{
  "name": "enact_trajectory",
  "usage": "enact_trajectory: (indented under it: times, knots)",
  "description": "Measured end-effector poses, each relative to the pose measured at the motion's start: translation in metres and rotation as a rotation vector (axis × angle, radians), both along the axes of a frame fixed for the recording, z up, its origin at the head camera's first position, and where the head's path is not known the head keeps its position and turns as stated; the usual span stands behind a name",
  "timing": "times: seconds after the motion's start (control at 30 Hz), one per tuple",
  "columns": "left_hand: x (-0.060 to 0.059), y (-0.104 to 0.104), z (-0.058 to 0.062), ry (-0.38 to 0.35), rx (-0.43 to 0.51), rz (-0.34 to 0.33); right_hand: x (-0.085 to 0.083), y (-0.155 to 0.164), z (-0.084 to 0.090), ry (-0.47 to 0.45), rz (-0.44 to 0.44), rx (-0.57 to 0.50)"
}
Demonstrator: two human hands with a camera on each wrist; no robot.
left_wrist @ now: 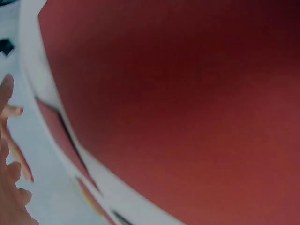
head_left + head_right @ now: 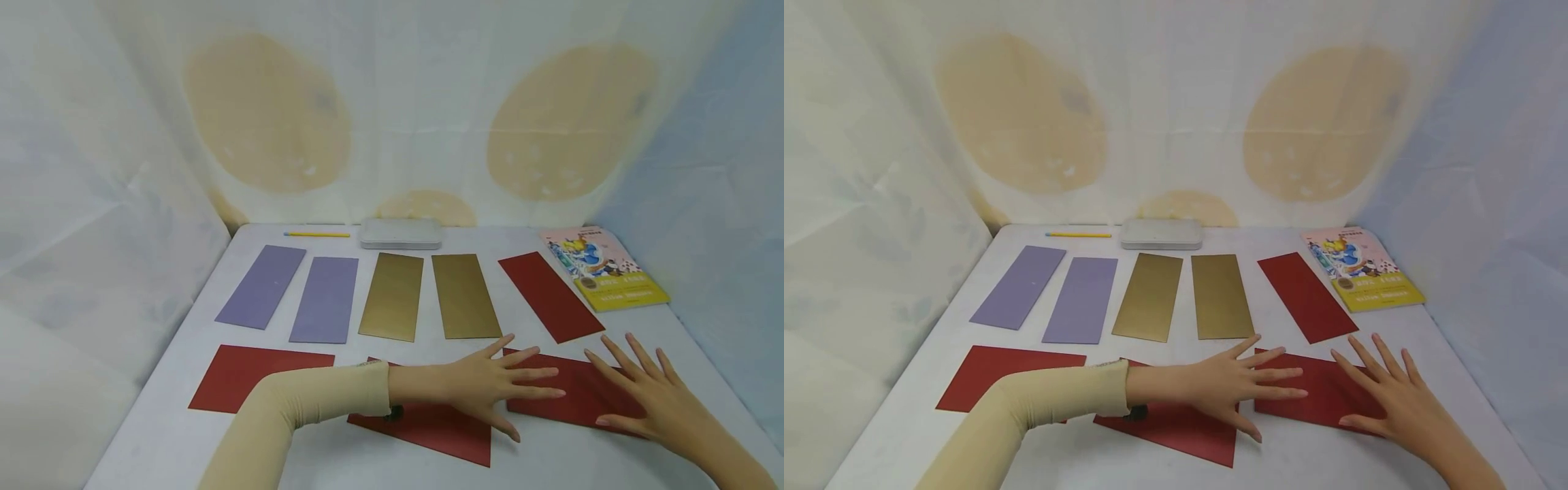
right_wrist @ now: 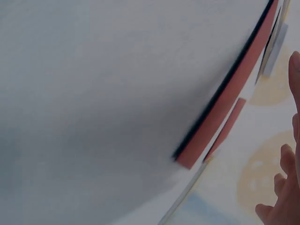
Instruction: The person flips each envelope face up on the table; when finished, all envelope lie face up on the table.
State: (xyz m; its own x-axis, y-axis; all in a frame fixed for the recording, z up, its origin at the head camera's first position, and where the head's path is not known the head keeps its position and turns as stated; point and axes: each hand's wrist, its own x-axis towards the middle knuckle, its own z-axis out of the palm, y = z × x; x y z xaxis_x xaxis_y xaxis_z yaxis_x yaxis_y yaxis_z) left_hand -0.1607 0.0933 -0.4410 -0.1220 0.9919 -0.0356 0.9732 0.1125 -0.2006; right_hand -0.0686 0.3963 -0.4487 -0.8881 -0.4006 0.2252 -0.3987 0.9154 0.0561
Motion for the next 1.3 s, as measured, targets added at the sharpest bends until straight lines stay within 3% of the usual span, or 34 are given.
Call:
enact_trajectory:
  times: [0.13,0.27,0.33,0.47,0.6,0.83,1.13,1.3]
  knots:
    - [0.006,0.008,-0.008,-0.03,-0.045,0.015,0.003,0.012,-0.005,-0.023,-0.008,-0.039]
    - [0.006,0.013,-0.014,-0.084,-0.058,0.085,0.007,0.023,-0.012,-0.085,-0.029,-0.09]
    - [0.005,0.014,-0.015,-0.099,-0.067,0.13,0.009,0.028,-0.015,-0.137,-0.053,-0.123]
    - [0.001,0.016,-0.016,-0.057,-0.084,0.205,0.01,0.033,-0.018,-0.288,-0.12,-0.203]
    - [-0.004,0.017,-0.015,-0.047,-0.083,0.245,0.009,0.034,-0.019,-0.401,-0.192,-0.207]
    - [-0.009,0.017,-0.017,-0.143,-0.094,0.291,0.01,0.033,-0.021,-0.413,-0.219,-0.178]
    - [-0.011,0.02,-0.019,-0.151,-0.092,0.279,0.01,0.032,-0.021,-0.4,-0.222,-0.188]
    - [-0.012,0.022,-0.016,-0.196,-0.099,0.291,0.011,0.033,-0.019,-0.416,-0.263,-0.156]
